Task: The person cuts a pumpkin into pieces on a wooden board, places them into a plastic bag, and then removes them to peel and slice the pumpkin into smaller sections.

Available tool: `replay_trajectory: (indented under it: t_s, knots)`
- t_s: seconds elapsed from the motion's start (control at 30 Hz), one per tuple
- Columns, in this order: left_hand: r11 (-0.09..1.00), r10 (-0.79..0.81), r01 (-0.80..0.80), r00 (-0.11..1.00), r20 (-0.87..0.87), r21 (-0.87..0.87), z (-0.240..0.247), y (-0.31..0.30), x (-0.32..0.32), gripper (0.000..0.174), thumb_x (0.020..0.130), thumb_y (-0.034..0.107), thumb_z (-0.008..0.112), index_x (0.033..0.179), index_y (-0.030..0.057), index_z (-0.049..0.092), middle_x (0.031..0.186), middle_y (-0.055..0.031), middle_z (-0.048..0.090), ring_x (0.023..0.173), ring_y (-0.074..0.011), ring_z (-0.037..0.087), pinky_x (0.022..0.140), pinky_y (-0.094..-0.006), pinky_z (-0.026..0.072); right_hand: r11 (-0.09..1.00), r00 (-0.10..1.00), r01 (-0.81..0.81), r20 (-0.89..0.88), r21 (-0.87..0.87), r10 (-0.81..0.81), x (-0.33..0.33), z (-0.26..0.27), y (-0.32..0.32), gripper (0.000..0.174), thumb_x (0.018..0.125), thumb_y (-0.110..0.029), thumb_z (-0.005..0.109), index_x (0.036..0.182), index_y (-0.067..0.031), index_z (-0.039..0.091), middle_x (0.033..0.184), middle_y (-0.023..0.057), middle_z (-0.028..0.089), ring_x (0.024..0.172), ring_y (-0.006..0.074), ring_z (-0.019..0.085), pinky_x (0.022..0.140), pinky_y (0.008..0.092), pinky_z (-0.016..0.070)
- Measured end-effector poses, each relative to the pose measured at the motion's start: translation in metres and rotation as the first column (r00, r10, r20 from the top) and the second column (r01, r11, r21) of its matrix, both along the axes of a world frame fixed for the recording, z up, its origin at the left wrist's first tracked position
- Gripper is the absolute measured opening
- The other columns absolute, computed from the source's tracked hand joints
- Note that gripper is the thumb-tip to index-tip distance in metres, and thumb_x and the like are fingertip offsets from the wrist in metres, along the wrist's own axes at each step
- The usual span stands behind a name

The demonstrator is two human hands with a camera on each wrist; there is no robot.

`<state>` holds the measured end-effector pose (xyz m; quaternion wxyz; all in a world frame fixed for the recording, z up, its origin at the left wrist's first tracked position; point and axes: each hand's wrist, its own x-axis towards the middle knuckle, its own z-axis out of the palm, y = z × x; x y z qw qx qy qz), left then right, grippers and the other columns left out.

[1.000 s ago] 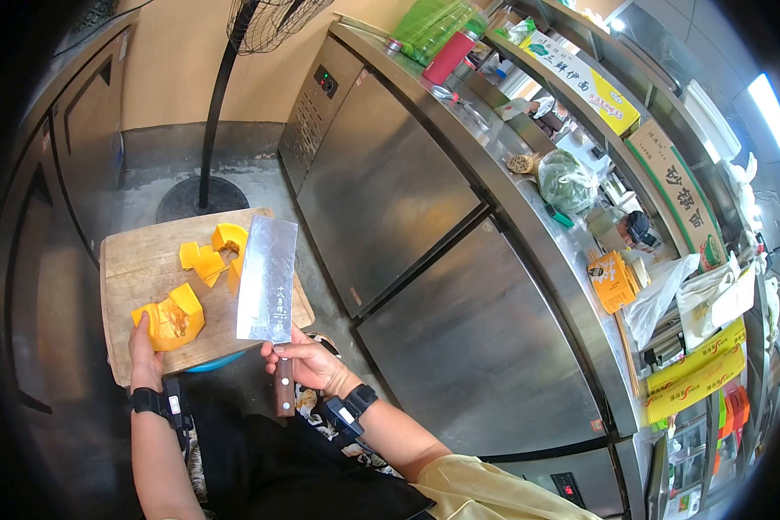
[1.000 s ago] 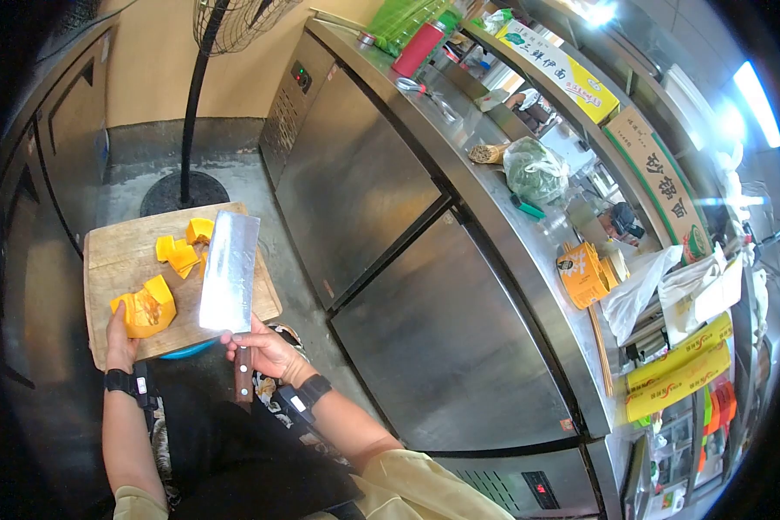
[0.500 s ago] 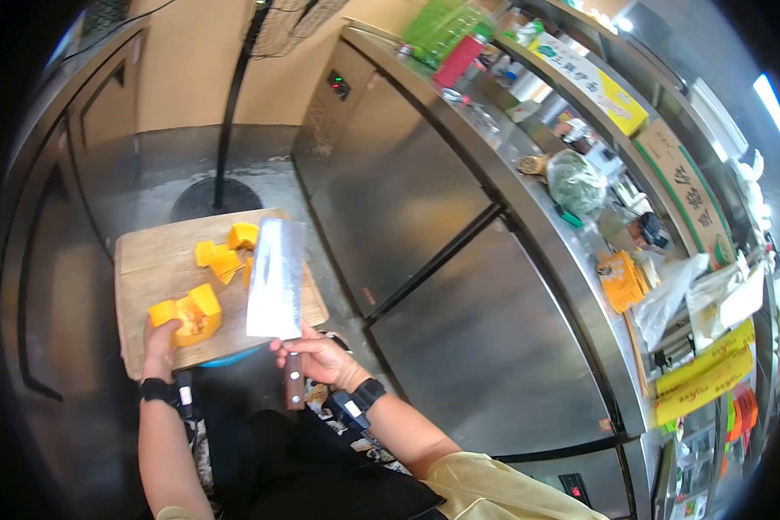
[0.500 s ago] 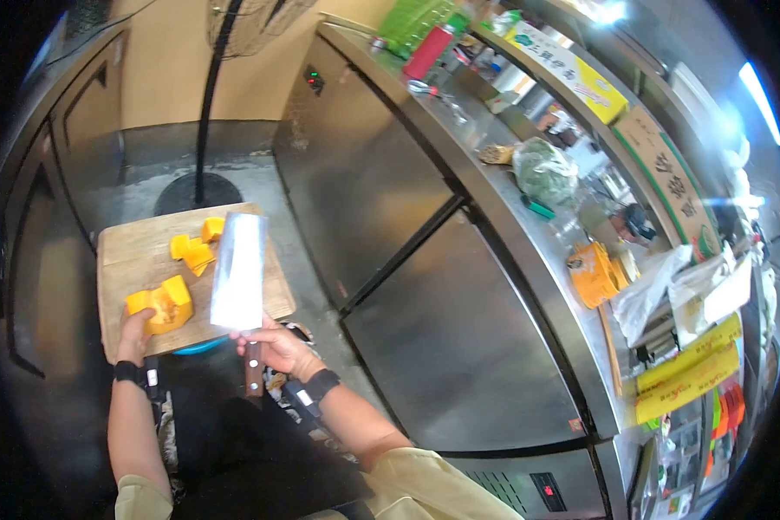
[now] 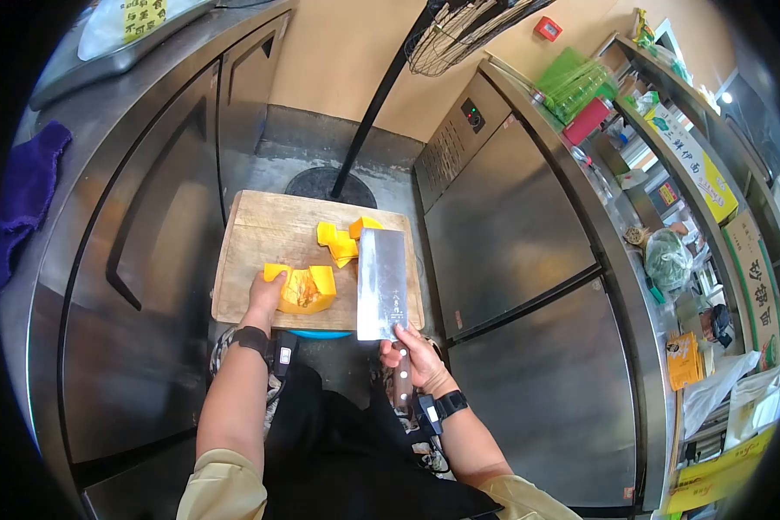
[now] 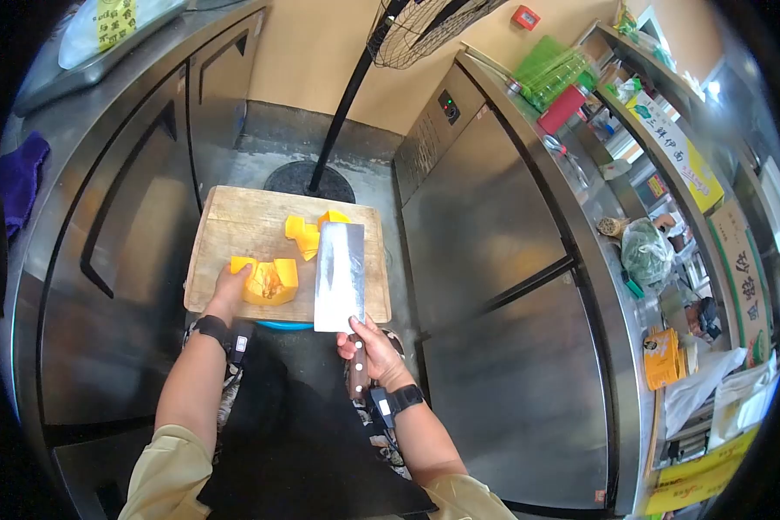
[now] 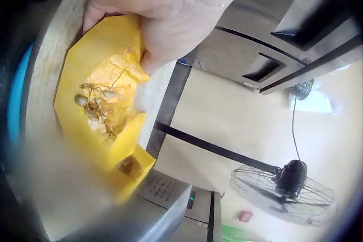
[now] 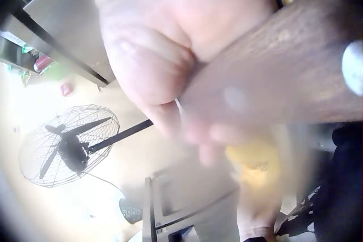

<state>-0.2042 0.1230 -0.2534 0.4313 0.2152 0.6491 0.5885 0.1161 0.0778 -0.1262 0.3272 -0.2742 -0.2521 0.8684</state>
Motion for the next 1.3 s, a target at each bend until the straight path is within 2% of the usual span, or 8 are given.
replay_trajectory:
  t_s: [0.13,0.23,0.33,0.47,0.67,0.83,0.93,1.3]
  knots:
    - [0.999,0.022,-0.021,1.0,0.013,-0.025,-0.004,0.001,0.004,0.035,0.085,0.015,0.069,0.112,-0.0031,0.056,0.104,-0.0133,0.066,0.095,-0.0222,0.064,0.081,-0.032,0.0501,0.997,0.995,-0.055,0.088,0.047,0.05,-0.003,0.007,-0.005,0.017,0.098,-0.012,0.051,0.115,-0.01,0.049,0.079,0.0103,0.061,0.056,0.0113,0.046,0.053,0.0263,0.0417]
    - [0.998,0.063,-0.062,0.997,0.047,-0.03,0.007,-0.004,0.009,0.035,0.084,0.014,0.07,0.112,-0.0026,0.056,0.104,-0.0132,0.066,0.094,-0.0223,0.064,0.081,-0.032,0.0501,0.996,0.994,-0.07,0.088,0.06,0.065,-0.006,0.001,-0.004,0.021,0.096,-0.013,0.054,0.116,-0.0104,0.047,0.076,0.0097,0.061,0.056,0.0117,0.049,0.052,0.0262,0.0427]
    - [0.995,0.095,-0.096,0.994,0.055,0.024,0.015,-0.01,0.016,0.036,0.083,0.012,0.07,0.113,-0.0021,0.056,0.104,-0.013,0.066,0.094,-0.0223,0.064,0.081,-0.0321,0.0503,0.994,0.979,-0.066,0.199,0.085,0.048,-0.016,-0.004,-0.005,0.02,0.098,-0.016,0.052,0.116,-0.0092,0.046,0.074,0.01,0.061,0.054,0.0113,0.049,0.051,0.0253,0.0431]
    - [0.997,0.06,-0.062,0.996,0.071,0.036,0.004,-0.006,0.011,0.036,0.082,0.011,0.072,0.112,-0.0015,0.056,0.102,-0.0123,0.067,0.091,-0.0223,0.065,0.08,-0.0323,0.0508,0.971,0.88,-0.142,0.474,0.19,0.036,-0.033,-0.002,-0.009,0.023,0.101,-0.025,0.047,0.115,-0.0073,0.047,0.07,0.0099,0.061,0.049,0.0092,0.049,0.048,0.0216,0.0421]
    - [0.998,0.031,-0.037,0.994,0.102,0.056,-0.016,0.008,0.005,0.036,0.078,0.011,0.074,0.108,-0.0009,0.058,0.097,-0.0125,0.067,0.088,-0.0225,0.065,0.078,-0.0328,0.0515,0.894,0.74,-0.303,0.672,0.331,0.001,-0.044,-0.007,-0.02,0.023,0.102,-0.023,0.043,0.118,-0.0062,0.045,0.069,0.0081,0.06,0.05,0.0082,0.049,0.048,0.0204,0.0413]
    - [0.991,0.113,-0.111,0.993,-0.017,0.08,-0.006,0.011,0.014,0.036,0.078,0.008,0.074,0.109,-0.0012,0.058,0.096,-0.012,0.067,0.087,-0.0212,0.065,0.077,-0.0326,0.0518,0.875,0.638,-0.306,0.763,0.374,-0.104,-0.056,0.009,-0.03,0.019,0.102,-0.019,0.042,0.116,-0.0063,0.045,0.067,0.0049,0.059,0.047,0.0068,0.048,0.045,0.0193,0.0398]
    - [0.982,0.086,-0.106,0.988,0.13,0.157,-0.008,0.015,0.015,0.039,0.077,0.004,0.073,0.112,-0.0007,0.056,0.096,-0.0105,0.067,0.087,-0.02,0.065,0.078,-0.0317,0.0517,0.878,0.612,-0.285,0.778,0.386,-0.144,-0.056,0.017,-0.031,0.02,0.102,-0.019,0.041,0.117,-0.006,0.045,0.067,0.004,0.059,0.047,0.0061,0.047,0.045,0.0189,0.0397]
    - [0.986,0.088,-0.116,0.972,0.219,0.121,0.01,0.006,0.019,0.046,0.077,-0.001,0.071,0.12,0.0,0.052,0.104,-0.009,0.065,0.093,-0.0184,0.063,0.082,-0.0305,0.0507,0.87,0.537,-0.343,0.834,0.354,-0.128,-0.056,0.02,-0.031,0.021,0.101,-0.017,0.042,0.119,-0.0052,0.046,0.064,0.0034,0.059,0.046,0.0067,0.048,0.044,0.0201,0.0406]
